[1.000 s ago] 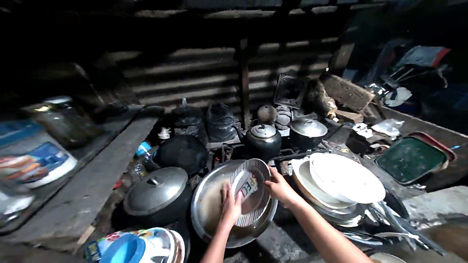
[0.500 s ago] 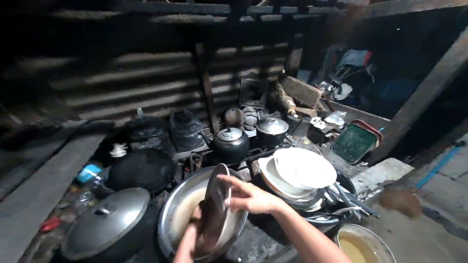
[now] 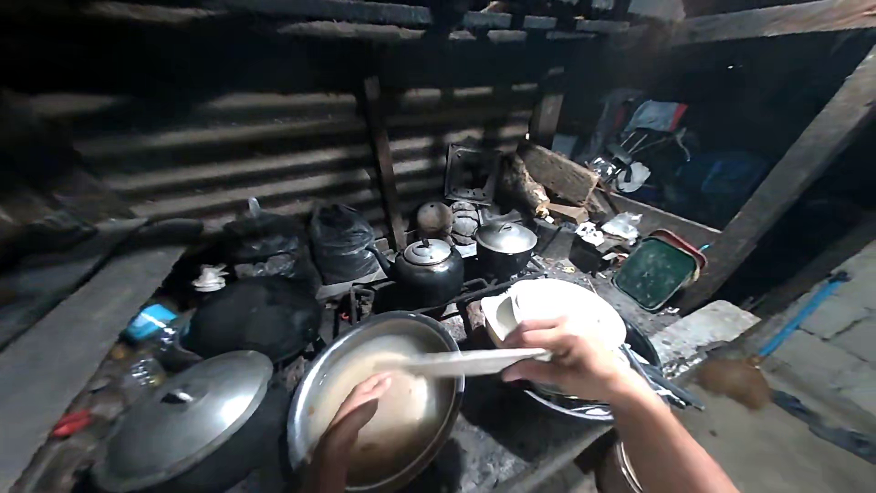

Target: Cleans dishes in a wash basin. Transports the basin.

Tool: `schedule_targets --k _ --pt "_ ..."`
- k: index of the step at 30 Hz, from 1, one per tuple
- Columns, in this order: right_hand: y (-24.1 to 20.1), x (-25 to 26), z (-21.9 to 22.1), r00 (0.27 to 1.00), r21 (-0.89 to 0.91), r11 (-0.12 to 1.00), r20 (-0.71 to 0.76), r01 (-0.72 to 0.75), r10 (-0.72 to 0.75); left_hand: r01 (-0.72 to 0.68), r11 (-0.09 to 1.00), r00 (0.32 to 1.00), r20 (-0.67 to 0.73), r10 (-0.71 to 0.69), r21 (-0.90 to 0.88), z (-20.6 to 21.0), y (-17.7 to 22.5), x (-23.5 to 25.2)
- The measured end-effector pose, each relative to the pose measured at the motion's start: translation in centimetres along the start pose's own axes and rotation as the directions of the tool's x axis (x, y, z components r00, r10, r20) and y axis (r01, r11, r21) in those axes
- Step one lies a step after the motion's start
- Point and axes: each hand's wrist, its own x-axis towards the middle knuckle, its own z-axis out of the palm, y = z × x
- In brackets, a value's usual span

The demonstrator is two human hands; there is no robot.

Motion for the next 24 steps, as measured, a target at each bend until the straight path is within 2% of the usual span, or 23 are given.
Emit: schedule_targets --k 2,5,9,12,15,17,21,24 --pt "-1.7 -1.4 -3.1 0.990 -0.003 0.996 -0.113 -0.089 0.088 0.140 0.931 0.988 -0.109 -0.109 0.338 -0.6 -2.1 1.6" --pt "-3.5 -3.7 -7.9 0.985 -0.062 0.989 -0.119 -0.134 0.126 0.301 0.828 0.953 -0.188 -0.239 0.472 -0.7 -4.3 2.1" --pt "-3.8 -5.1 -12.4 0.975 -0.121 0.972 0.070 -0.201 0.210 0.391 0.761 0.919 -0.259 -0.297 0.518 0.0 -6.4 2.6" --pt "-2.2 -5.5 -12.7 0.916 -0.134 0.925 0.148 -0.356 0.374 0.432 0.723 0.897 -0.336 -0.286 0.539 0.6 -6.8 2.9" --pt "1.0 -6.2 -12.2 0.859 -0.134 0.888 0.227 -0.439 0.459 0.485 0.688 0.867 -0.397 -0.300 0.540 1.3 -6.9 3.2" --pt "3.1 -6.9 -11.8 0.822 -0.126 0.854 0.231 -0.505 0.520 0.512 0.689 0.851 -0.411 -0.326 0.513 1.4 -7.0 3.6" --pt "5.8 -8.0 -10.5 0.670 -0.101 0.691 0.180 -0.716 0.721 0.476 0.748 0.873 -0.355 -0.335 0.463 0.5 -6.5 3.6" --pt "5.6 -8.4 -10.1 0.615 -0.155 0.628 0.127 -0.763 0.778 0.468 0.778 0.875 -0.344 -0.341 0.418 0.3 -6.6 3.4"
